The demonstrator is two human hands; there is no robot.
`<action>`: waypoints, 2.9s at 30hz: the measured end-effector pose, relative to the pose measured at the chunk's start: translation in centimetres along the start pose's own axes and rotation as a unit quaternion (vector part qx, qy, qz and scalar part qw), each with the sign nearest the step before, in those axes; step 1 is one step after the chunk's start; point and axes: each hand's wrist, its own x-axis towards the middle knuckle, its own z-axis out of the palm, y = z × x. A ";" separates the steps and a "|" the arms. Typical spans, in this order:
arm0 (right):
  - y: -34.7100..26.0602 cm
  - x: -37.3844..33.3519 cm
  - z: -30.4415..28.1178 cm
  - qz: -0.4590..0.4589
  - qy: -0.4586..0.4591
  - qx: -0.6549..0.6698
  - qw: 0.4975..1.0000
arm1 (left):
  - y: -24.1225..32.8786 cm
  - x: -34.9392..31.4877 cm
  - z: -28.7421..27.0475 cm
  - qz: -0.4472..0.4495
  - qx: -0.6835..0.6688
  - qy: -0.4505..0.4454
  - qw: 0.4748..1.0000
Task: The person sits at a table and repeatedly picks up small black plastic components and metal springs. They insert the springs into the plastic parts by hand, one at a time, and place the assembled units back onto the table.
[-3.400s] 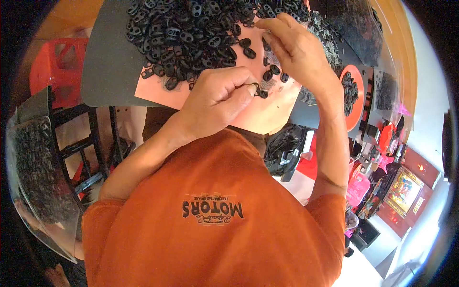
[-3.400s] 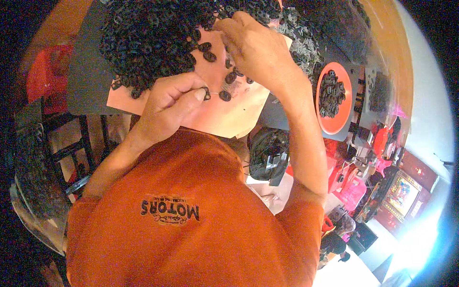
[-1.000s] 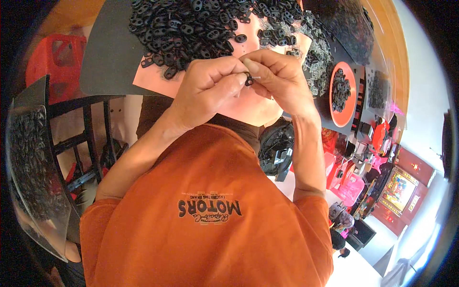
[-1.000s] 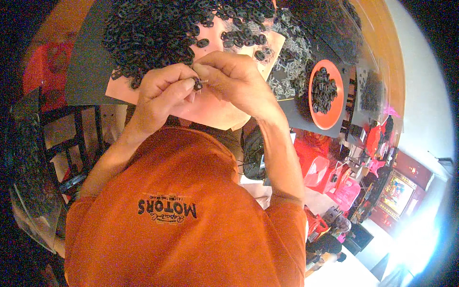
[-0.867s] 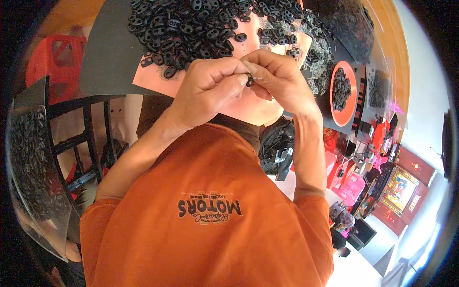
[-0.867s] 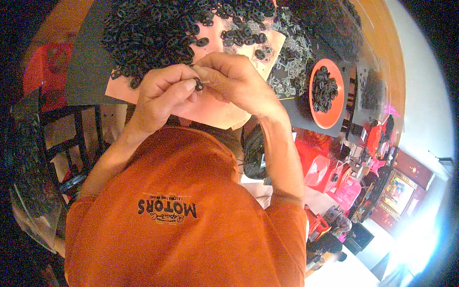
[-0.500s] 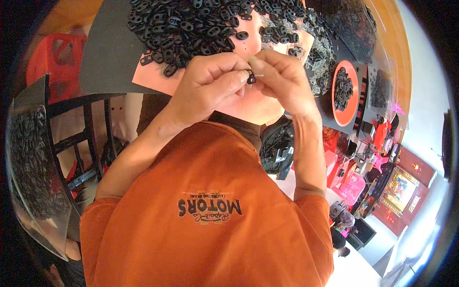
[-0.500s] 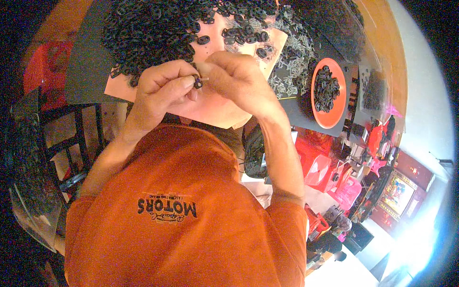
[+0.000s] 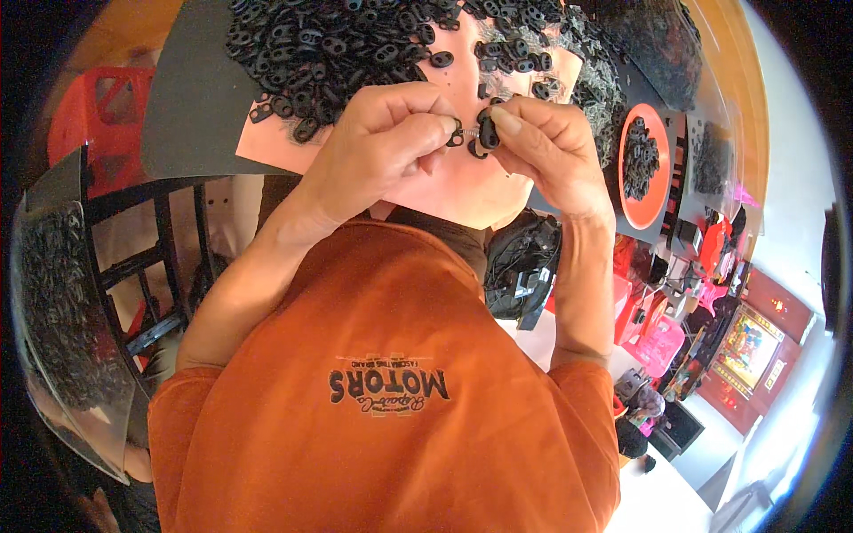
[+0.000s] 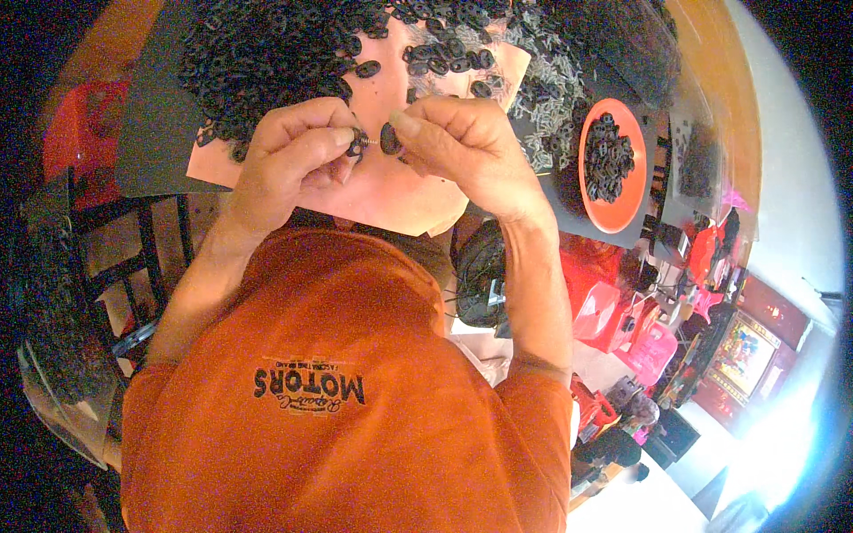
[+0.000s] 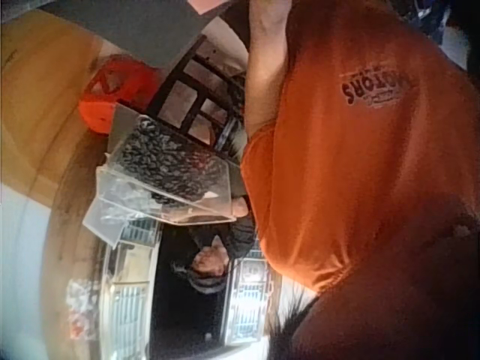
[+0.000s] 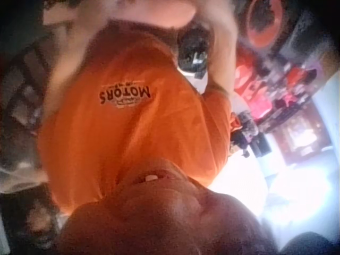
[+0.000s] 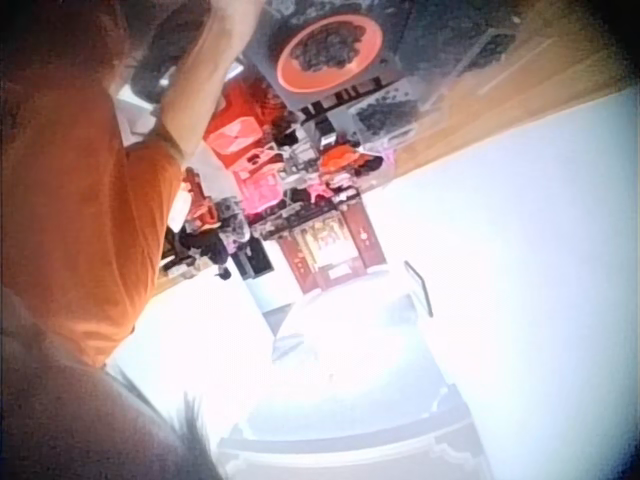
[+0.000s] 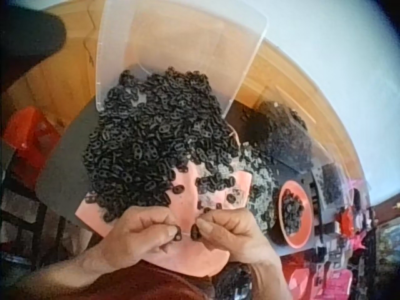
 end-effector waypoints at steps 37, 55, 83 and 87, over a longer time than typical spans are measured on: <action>0.2 0.1 2.2 -0.023 0.096 0.035 0.994 | -0.3 -0.4 -0.1 0.040 -0.042 0.026 0.998; -0.2 -0.1 1.6 -0.034 0.070 -0.049 0.996 | -0.7 -0.2 0.0 0.043 -0.027 0.006 0.999; 0.0 0.3 2.2 -0.043 0.062 -0.173 0.982 | -0.7 -0.3 -0.1 0.026 0.062 -0.016 0.998; 0.1 0.6 2.0 -0.055 0.040 -0.158 0.985 | -0.5 -0.4 0.0 0.037 0.060 -0.016 0.997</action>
